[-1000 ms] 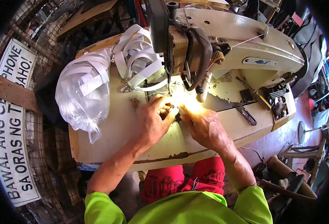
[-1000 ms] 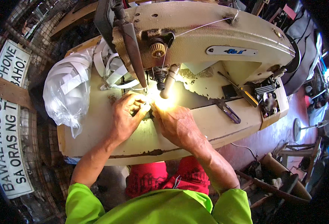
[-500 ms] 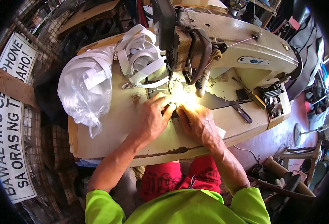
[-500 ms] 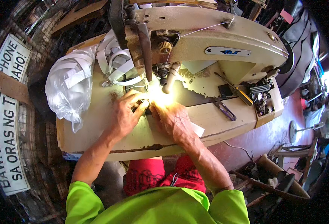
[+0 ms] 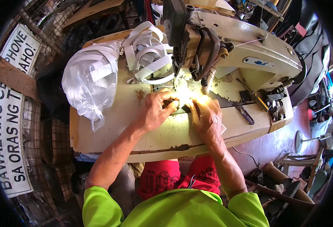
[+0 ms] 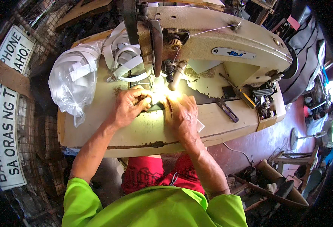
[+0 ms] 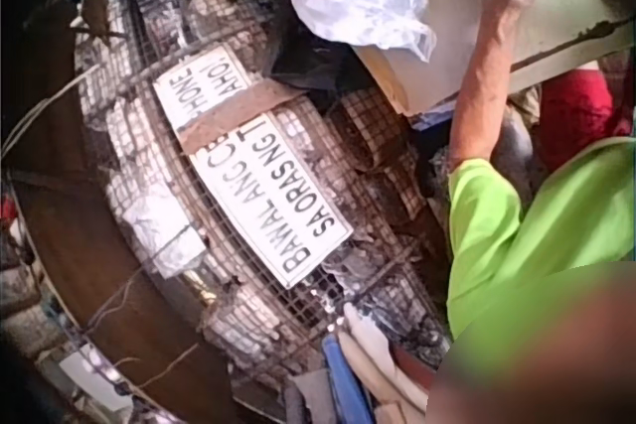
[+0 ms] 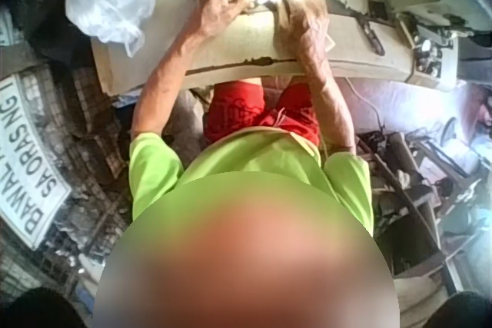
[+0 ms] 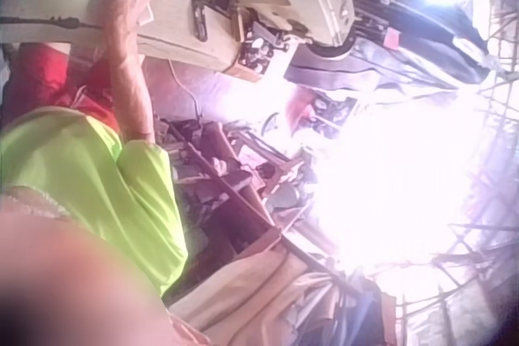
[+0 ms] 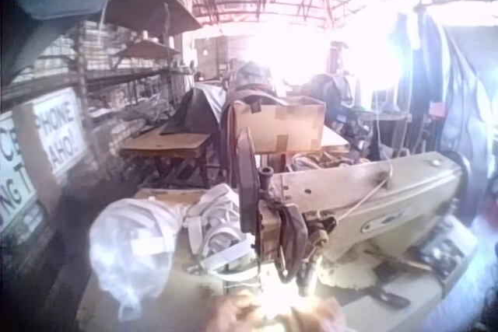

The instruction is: The person sews white webbing straps using an industrial sewing machine.

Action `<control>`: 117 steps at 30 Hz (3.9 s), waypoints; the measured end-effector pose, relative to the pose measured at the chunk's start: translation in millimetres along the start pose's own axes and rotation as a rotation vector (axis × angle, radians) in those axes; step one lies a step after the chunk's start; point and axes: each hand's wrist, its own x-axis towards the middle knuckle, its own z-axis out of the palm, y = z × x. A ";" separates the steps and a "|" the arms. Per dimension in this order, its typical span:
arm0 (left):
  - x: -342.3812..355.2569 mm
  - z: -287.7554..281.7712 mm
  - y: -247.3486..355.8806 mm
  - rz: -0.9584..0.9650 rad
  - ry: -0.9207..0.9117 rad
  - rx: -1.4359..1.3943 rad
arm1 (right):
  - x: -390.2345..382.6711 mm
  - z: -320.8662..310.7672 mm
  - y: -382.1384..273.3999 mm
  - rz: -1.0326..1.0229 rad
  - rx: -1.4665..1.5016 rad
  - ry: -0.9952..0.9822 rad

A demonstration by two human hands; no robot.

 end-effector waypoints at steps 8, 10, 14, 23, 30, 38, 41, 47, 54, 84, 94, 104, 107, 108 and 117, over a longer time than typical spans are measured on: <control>2.1 -5.6 8.5 -0.078 0.029 -0.012 | 5.5 -3.4 -11.4 -0.152 -0.025 0.081; 2.7 -6.1 10.6 -0.028 0.064 -0.048 | 5.3 -8.7 -15.0 -0.147 0.027 0.074; 5.5 -11.9 7.0 -0.115 -0.037 -0.156 | 7.4 -29.5 -13.3 -0.202 -0.135 0.200; -1.2 -20.1 19.8 -0.158 -0.401 -0.441 | 17.7 -43.8 11.2 0.599 0.925 -0.437; 0.0 -14.2 21.3 -0.101 -0.346 -0.421 | 19.8 -34.5 9.7 0.631 1.151 -0.525; 0.7 -9.4 21.6 -0.172 -0.283 -0.386 | 21.0 -29.2 2.7 0.555 1.060 -0.494; 0.1 -7.8 20.8 -0.148 -0.275 -0.353 | 16.9 -29.1 -3.5 0.585 0.928 -0.502; -0.3 0.0 14.5 -0.116 -0.203 -0.409 | 14.1 -28.5 -10.8 0.579 0.873 -0.392; -0.1 1.9 14.6 -0.149 -0.205 -0.310 | 6.9 -20.5 -6.6 0.546 0.823 -0.344; -3.6 9.1 15.4 -0.183 -0.129 -0.492 | -1.1 -12.4 -1.3 0.468 0.715 -0.251; -0.3 12.9 20.9 -0.266 -0.049 -0.370 | 4.4 -15.8 -1.3 0.611 0.823 -0.281; -2.3 18.8 -4.4 0.108 0.132 0.023 | -5.3 -6.7 -6.0 0.558 1.188 -0.187; -0.3 8.0 0.3 0.111 0.126 0.067 | -2.2 -3.9 -14.2 0.519 1.283 -0.142; 1.0 6.2 3.6 0.192 0.160 0.182 | -2.3 -13.6 -19.4 0.577 1.230 -0.180; -5.5 6.0 -8.3 -0.135 -0.107 -0.162 | -10.2 -49.7 -58.9 -0.227 0.103 -0.028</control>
